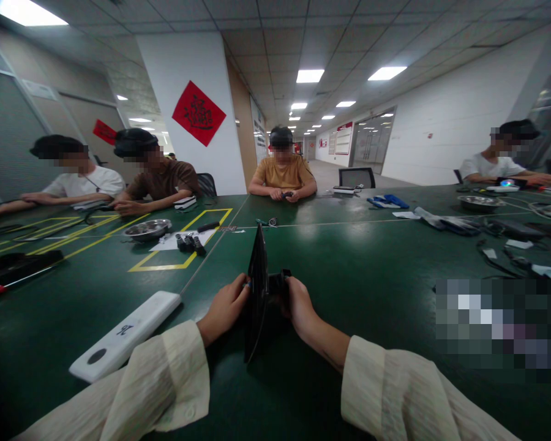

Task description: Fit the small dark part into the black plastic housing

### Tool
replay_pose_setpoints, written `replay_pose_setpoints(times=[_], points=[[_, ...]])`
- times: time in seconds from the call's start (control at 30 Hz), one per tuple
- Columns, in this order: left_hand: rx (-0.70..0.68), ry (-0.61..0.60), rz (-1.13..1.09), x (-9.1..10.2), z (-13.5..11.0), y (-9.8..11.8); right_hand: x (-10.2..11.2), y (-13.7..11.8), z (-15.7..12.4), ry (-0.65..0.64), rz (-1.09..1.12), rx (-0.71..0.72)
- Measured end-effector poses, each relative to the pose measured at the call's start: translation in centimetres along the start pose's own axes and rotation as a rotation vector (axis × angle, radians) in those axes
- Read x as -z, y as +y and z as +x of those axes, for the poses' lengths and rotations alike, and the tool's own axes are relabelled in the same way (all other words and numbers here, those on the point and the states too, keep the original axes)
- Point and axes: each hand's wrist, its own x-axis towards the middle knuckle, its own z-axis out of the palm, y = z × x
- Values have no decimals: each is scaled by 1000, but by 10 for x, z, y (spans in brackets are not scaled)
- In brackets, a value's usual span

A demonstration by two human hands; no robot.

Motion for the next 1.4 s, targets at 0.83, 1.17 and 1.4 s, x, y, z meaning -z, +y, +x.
replay_pose_setpoints(times=[0.83, 1.17, 1.4], points=[[41, -23, -12, 1, 0, -1, 1, -1, -2, -21, 20, -3], [56, -1, -31, -1, 1, -2, 3, 4, 3, -21, 8, -10], [21, -58, 12, 4, 0, 3, 2, 2, 2, -29, -12, 8]])
